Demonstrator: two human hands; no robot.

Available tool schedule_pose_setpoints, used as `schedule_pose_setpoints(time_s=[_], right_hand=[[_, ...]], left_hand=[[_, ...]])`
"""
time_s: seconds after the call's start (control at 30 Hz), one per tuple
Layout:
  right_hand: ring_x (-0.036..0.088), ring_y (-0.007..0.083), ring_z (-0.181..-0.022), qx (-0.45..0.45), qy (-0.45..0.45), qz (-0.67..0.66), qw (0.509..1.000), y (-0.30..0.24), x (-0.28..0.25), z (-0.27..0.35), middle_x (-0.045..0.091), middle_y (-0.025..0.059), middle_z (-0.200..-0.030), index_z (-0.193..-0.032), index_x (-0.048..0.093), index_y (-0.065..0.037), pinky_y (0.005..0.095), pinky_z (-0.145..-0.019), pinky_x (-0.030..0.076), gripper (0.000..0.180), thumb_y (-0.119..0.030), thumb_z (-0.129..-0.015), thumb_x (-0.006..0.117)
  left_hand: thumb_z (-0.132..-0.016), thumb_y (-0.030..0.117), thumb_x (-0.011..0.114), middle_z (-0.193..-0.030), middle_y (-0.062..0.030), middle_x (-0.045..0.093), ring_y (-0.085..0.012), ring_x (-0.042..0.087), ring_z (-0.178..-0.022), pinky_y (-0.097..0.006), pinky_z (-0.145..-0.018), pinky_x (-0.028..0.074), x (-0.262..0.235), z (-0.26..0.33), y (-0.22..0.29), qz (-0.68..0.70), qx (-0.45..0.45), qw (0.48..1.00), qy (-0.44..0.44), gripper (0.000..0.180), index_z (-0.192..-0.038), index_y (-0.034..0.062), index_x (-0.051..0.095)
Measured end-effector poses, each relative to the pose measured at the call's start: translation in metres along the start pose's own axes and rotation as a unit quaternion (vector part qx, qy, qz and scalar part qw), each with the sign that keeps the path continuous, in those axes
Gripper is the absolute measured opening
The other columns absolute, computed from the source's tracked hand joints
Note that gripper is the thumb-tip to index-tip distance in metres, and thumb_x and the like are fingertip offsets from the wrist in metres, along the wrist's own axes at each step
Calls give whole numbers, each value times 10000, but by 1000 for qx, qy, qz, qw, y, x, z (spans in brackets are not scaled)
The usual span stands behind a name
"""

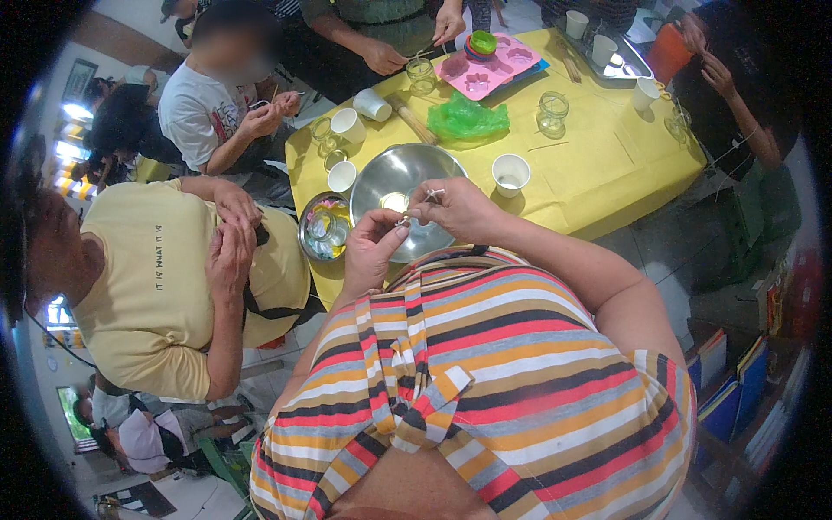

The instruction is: The person repeatedly dips a wick into a metal bowl of melted wax and then into a cup of water to cool it, building up a candle. They handle the wick with both hands, occasionally adjusting its position, while other people at the table perform the same task.

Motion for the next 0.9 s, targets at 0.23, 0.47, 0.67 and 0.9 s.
schedule_pose_setpoints(time_s=[0.23,0.47,0.67,0.9], right_hand=[[474,49,-569,35,-4,-19,999,14,1,0,556,-8,-653,-840,592,-56,189,-499,382,100,-151,-811,577],[442,57,-512,32,-15,-118,992,18,4,-3,532,0,-626,-859,586,-42,200,-461,357,137,-149,-779,618],[461,54,-553,48,-35,-171,983,21,8,-2,534,-14,-637,-865,591,-26,187,-493,366,122,-114,-781,606],[434,56,-503,28,2,-22,999,23,-1,-3,513,-13,-584,-828,605,-43,210,-448,344,117,-150,-782,618]], left_hand=[[-730,-5,634,-846,-10,563,-69,509,-758,-190,-695,413,-7,0,-4,4,20,1000,22,217,-925,26,545],[-724,-8,640,-836,-10,563,-69,505,-736,-197,-684,421,-4,2,-1,32,28,999,25,229,-928,30,544],[-733,11,640,-828,-25,564,-82,513,-728,-210,-664,433,-3,2,-5,48,7,999,26,234,-945,20,541],[-740,12,634,-830,-31,555,-86,512,-728,-213,-648,434,-11,-1,-19,50,1,998,32,231,-951,18,539]])
Point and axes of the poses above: each hand's wrist, its own z-axis away from the middle knuckle, its own x-axis out of the palm, y = z × x, the point moved 8 cm from there along -z, towards the middle knuckle
